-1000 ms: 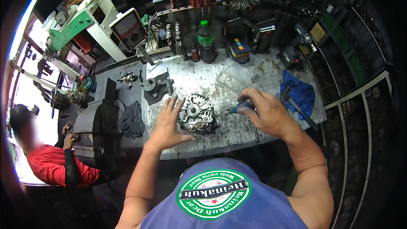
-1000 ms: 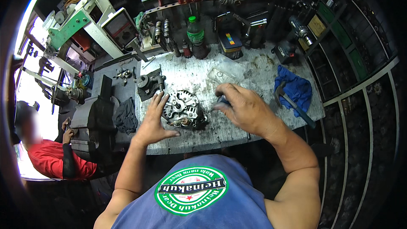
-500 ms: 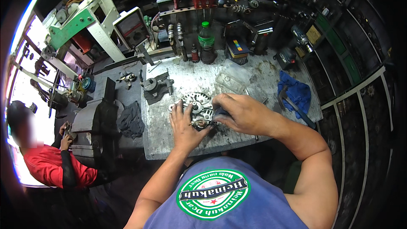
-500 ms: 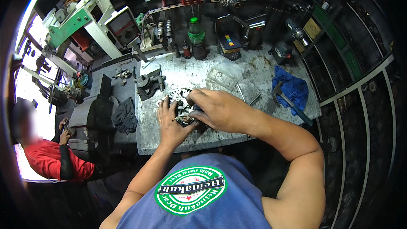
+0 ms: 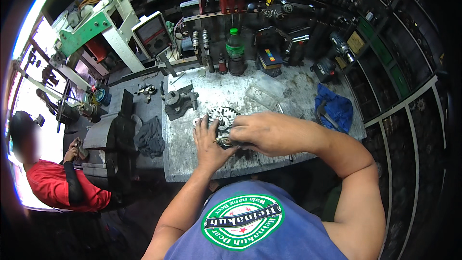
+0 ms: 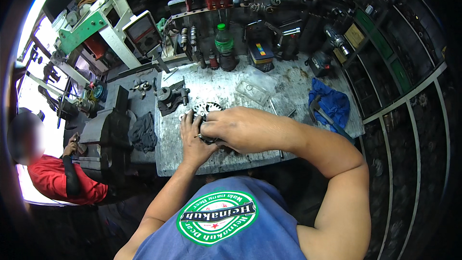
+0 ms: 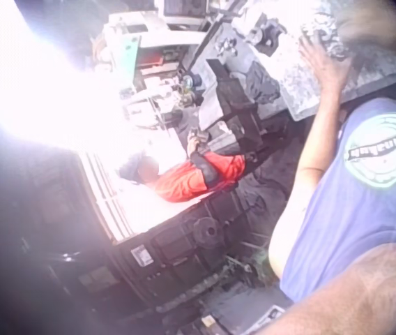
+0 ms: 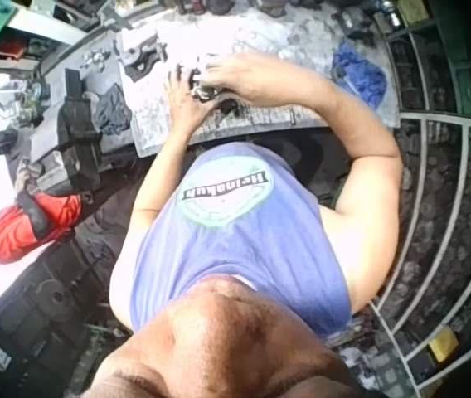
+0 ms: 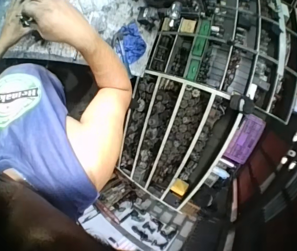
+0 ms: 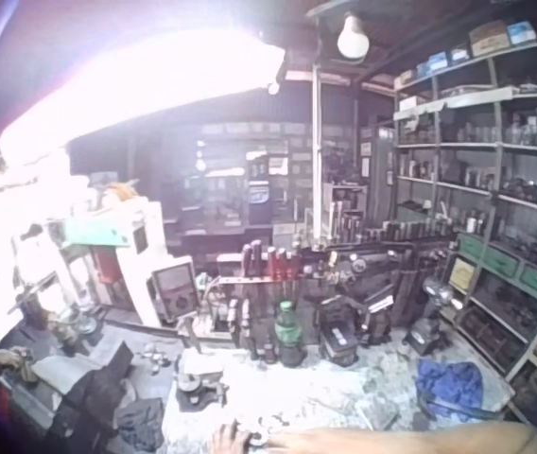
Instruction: The person assembles a mechanical part on a workbench, using a hammer to tap components into place and a screwdriver to tighten screws. They repeatedly adjust and inspect the assembly, handling small metal parts and tools throughout the process.
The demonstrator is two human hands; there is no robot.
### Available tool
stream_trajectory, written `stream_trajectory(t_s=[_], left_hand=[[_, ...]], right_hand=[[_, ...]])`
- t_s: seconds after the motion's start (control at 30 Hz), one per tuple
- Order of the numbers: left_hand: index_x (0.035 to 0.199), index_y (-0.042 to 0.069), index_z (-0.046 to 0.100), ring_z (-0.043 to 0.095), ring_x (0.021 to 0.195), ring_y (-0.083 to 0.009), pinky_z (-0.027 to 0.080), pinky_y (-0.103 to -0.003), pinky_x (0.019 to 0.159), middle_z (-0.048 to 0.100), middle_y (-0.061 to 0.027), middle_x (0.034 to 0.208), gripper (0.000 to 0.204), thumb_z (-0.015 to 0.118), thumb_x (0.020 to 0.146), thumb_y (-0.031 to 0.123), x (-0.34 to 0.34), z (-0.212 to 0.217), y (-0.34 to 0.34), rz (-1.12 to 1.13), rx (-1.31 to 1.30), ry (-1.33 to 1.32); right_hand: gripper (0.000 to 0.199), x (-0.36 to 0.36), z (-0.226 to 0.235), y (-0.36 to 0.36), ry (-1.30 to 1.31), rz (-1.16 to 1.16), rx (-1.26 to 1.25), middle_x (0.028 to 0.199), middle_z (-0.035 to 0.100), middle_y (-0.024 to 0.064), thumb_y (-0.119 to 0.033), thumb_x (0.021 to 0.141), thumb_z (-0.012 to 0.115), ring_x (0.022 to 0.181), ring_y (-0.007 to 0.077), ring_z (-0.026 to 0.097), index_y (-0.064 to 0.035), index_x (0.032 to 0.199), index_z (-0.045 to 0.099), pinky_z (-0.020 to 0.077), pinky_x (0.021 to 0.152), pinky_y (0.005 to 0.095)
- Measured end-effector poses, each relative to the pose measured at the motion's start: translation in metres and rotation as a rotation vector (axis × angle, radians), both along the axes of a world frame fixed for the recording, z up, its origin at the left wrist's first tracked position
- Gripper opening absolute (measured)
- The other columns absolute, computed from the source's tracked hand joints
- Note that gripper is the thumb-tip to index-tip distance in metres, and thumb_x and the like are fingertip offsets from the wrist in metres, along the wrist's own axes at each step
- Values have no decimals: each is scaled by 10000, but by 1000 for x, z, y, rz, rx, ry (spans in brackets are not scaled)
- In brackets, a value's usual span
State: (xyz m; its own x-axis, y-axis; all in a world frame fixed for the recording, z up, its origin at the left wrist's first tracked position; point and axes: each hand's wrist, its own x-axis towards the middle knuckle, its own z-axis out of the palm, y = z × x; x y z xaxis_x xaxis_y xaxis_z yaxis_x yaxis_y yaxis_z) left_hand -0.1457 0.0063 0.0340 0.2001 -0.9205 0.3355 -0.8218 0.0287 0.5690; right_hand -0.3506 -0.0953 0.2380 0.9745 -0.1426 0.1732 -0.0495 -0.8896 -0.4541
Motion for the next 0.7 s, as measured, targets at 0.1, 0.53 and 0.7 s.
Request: stream_trajectory(t_s=[0.1, 0.53, 0.7], left_hand=[[1678, 62, 389, 244, 1652, -497, 193, -624, 1362, 317, -259, 1759, 1262, 1037, 671, 460, 11, 12, 6, -56, 55, 56], [1203, 22, 730, 761, 943, -386, 608, -431, 861, 771, -209, 1068, 419, 926, 848, 128, 0, 103, -2, -385, -43, 264], [1225, 24, 720, 774, 1023, -403, 611, -455, 898, 777, -208, 1109, 361, 843, 888, 51, -5, 109, -4, -403, -63, 314]], right_hand=[[321, 8, 7, 2, 137, -156, -75, 1047, 715, 204, -194, 953, 780, 1008, 424, 754, -41, 1213, 672, 615, 850, 510], [330, 17, 30, 5, 10, -181, -302, 897, 785, 180, -334, 965, 790, 874, 392, 803, -34, 1099, 746, 645, 788, 498], [506, 11, 33, 1, 249, -249, -365, 1061, 765, 210, -351, 940, 784, 939, 401, 804, 10, 1287, 715, 662, 811, 471]])
